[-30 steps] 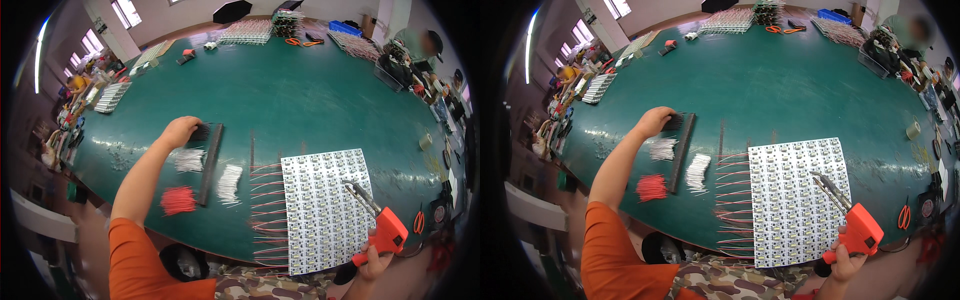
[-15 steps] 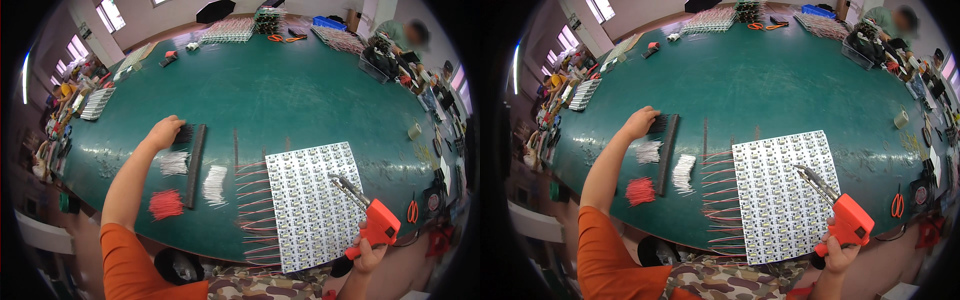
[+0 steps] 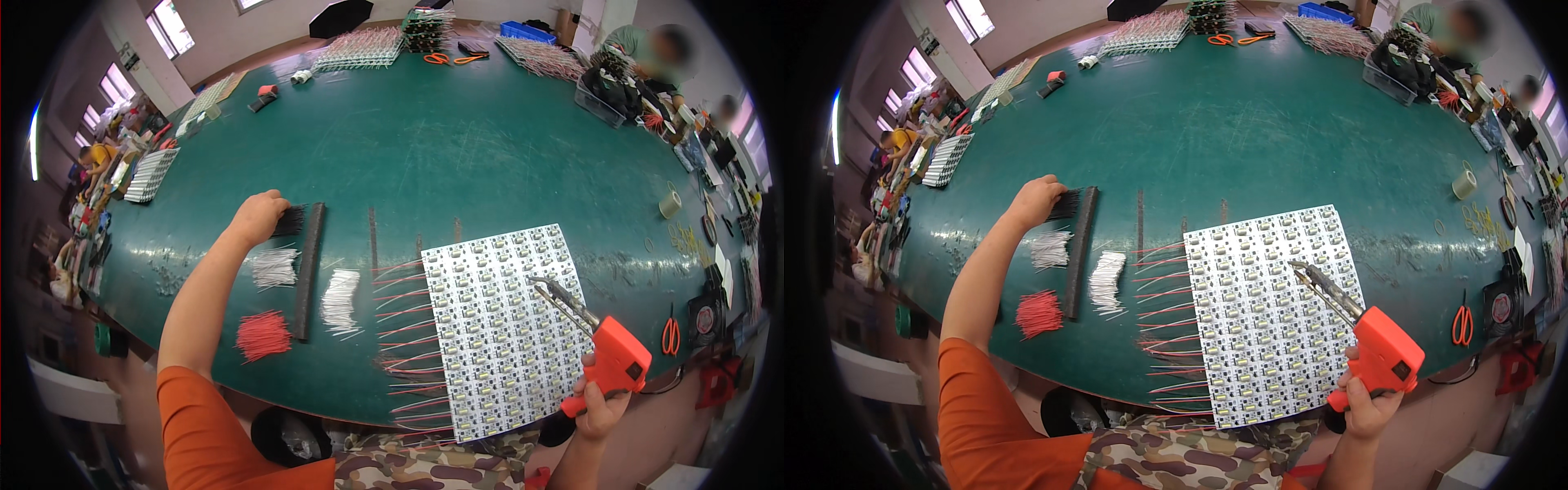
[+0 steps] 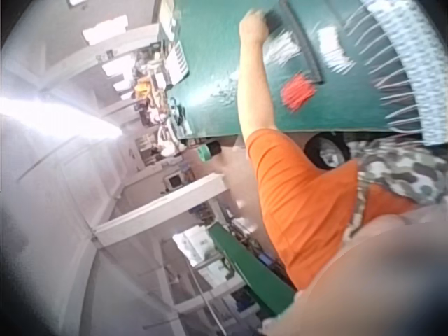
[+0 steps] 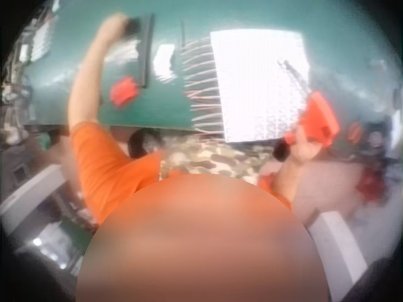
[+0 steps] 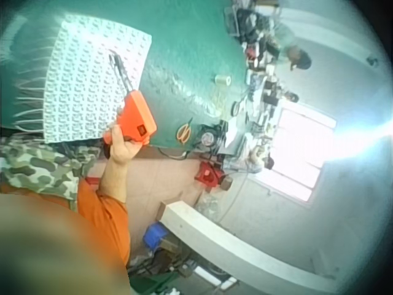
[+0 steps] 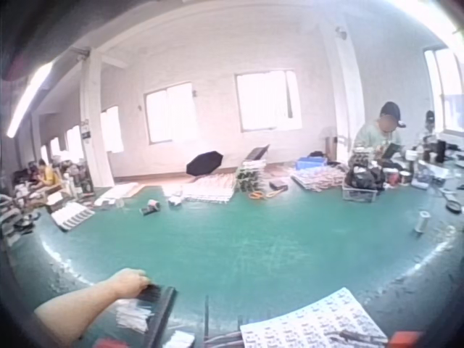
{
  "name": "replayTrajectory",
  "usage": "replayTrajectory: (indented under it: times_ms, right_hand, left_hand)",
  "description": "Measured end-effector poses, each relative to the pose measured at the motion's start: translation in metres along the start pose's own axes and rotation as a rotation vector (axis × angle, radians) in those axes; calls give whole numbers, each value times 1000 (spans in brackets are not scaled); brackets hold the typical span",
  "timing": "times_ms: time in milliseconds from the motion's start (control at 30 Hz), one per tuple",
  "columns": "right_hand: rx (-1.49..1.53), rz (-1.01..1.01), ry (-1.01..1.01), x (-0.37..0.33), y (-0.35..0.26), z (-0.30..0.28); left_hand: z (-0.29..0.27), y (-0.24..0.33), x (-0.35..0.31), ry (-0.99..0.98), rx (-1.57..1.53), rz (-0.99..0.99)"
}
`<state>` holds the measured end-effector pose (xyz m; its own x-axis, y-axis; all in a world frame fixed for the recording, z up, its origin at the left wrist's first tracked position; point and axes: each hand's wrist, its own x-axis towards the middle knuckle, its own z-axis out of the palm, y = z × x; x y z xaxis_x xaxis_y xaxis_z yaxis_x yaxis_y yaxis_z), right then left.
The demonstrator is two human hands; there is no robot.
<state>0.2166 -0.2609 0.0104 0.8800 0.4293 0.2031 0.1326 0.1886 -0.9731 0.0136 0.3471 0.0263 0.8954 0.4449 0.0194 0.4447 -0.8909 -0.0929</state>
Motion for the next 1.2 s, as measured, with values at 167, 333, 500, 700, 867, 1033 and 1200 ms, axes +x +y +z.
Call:
replayTrajectory:
  times_ms: [167,333,500,700,867,1033,1200]
  right_hand:
    - [31,-23,19,2,0,1]
    - [12,-32,-2,4,-3,0]
    - [43,-57,-1,7,-5,4]
    - [28,-62,4,6,-2,1]
    - [10,-57,-5,6,-1,-2]
    - [34,-50,7,5,0,-1]
    - [34,-60,31,2,7,-4]
  left_hand:
    - [3,-3,-3,10,0,4]
    - [3,-3,-2,54,-31,-13]
    - [6,-13,-3,86,-175,-58]
    - [8,-8,-7,96,-154,-58]
    - [3,-3,-5,62,-99,-15]
    - [3,-5,-4,54,-56,7]
    - [6,-6,-8,82,-86,-57]
